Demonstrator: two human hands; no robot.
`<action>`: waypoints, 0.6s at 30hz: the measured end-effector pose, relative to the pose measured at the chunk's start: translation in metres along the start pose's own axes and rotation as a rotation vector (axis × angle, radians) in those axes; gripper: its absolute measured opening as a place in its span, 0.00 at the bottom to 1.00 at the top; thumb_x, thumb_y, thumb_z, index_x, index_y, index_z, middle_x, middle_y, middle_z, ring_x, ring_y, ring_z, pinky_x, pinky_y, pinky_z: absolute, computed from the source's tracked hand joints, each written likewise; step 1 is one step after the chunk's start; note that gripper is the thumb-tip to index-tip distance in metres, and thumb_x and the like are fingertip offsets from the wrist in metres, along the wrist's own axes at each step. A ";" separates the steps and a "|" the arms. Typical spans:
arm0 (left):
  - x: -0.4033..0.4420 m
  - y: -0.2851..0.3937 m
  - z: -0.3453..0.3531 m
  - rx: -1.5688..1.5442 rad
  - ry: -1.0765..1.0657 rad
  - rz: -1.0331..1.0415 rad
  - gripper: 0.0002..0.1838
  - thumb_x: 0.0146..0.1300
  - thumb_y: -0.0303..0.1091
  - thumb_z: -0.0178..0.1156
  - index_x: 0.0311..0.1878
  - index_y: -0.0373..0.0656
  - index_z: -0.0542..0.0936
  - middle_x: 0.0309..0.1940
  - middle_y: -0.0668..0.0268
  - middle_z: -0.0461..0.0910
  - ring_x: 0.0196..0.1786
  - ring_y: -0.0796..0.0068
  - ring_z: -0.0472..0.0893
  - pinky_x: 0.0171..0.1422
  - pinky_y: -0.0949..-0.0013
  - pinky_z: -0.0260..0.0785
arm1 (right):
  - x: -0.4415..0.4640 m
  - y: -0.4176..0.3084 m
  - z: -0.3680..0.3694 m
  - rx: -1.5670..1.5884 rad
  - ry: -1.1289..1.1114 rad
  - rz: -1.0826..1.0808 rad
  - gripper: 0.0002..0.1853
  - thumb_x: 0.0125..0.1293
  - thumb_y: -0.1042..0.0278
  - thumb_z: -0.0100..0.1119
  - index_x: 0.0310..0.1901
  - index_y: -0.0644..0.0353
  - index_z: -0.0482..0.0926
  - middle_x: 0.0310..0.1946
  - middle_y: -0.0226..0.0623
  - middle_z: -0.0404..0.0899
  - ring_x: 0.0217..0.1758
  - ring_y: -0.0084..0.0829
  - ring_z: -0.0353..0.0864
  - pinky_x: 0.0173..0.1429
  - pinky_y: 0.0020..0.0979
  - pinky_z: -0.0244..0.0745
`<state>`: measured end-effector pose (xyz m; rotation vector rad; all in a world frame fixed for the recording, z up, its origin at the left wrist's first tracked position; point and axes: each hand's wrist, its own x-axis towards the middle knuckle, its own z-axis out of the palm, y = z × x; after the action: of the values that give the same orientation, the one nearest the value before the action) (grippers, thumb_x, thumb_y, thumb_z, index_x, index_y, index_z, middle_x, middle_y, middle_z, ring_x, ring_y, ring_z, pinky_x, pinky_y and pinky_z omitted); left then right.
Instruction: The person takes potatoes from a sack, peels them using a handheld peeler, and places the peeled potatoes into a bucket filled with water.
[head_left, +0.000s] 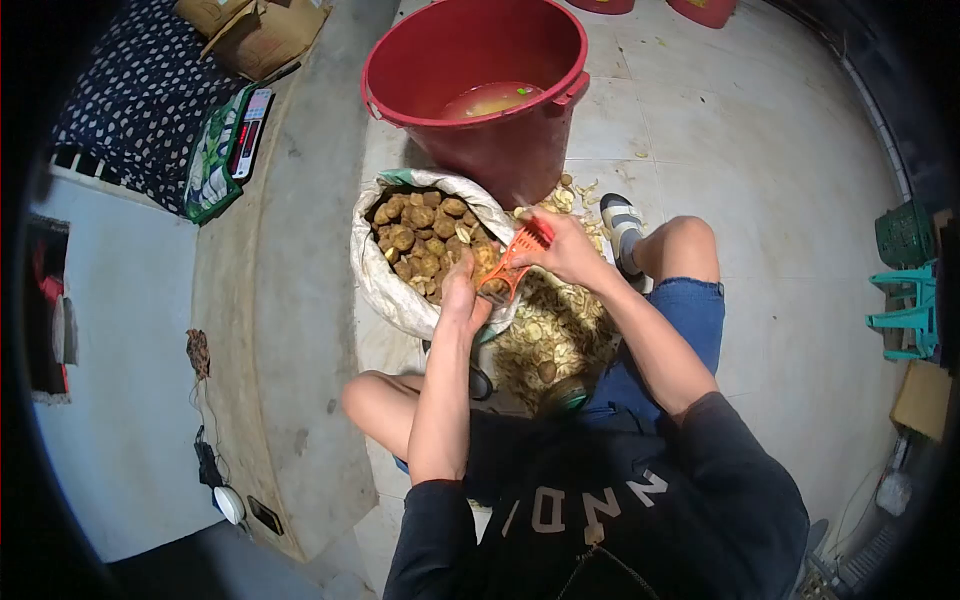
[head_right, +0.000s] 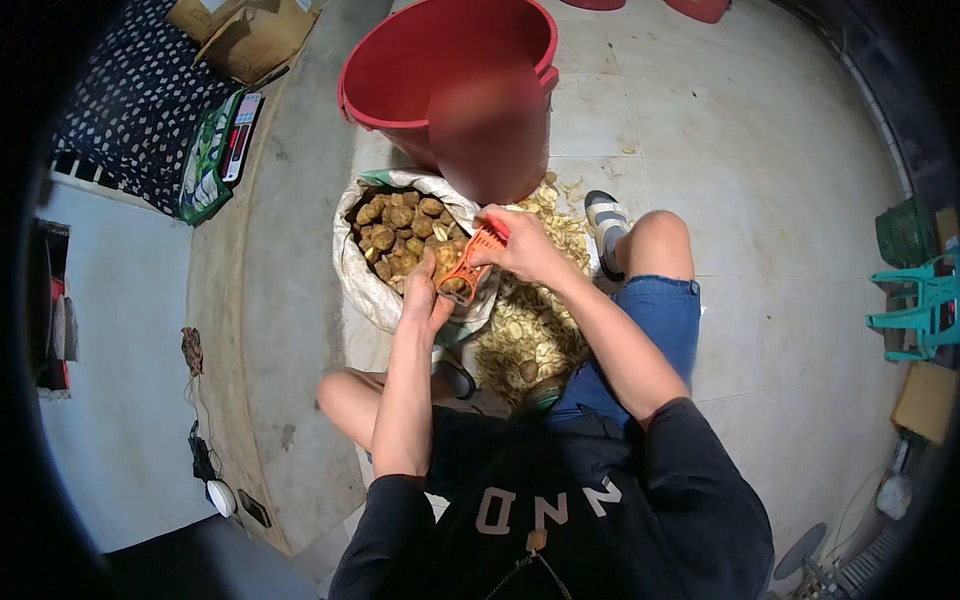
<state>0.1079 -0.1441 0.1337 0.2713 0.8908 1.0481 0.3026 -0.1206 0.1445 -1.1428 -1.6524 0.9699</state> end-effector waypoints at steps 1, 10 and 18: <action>-0.008 -0.004 0.002 0.102 -0.001 -0.004 0.25 0.79 0.46 0.38 0.56 0.32 0.73 0.49 0.55 0.79 0.47 0.65 0.81 0.51 0.59 0.75 | -0.002 -0.006 -0.001 -0.104 -0.019 -0.073 0.28 0.44 0.58 0.79 0.44 0.63 0.77 0.31 0.47 0.80 0.34 0.43 0.79 0.43 0.36 0.74; -0.013 -0.012 0.000 0.133 -0.013 0.202 0.24 0.79 0.42 0.36 0.55 0.31 0.74 0.48 0.54 0.80 0.47 0.64 0.83 0.52 0.61 0.77 | -0.006 -0.002 0.004 -0.082 -0.035 0.072 0.32 0.44 0.56 0.81 0.51 0.61 0.78 0.35 0.37 0.84 0.39 0.30 0.81 0.49 0.32 0.75; -0.021 -0.009 -0.029 0.334 -0.102 -0.006 0.22 0.78 0.41 0.38 0.53 0.30 0.74 0.43 0.54 0.81 0.39 0.66 0.84 0.39 0.65 0.81 | 0.013 0.050 -0.043 0.161 0.153 0.183 0.24 0.50 0.62 0.78 0.44 0.61 0.76 0.31 0.36 0.82 0.36 0.26 0.79 0.45 0.31 0.75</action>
<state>0.0876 -0.1721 0.1209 0.5958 0.9712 0.8689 0.3544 -0.0891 0.1146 -1.2407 -1.3414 1.0819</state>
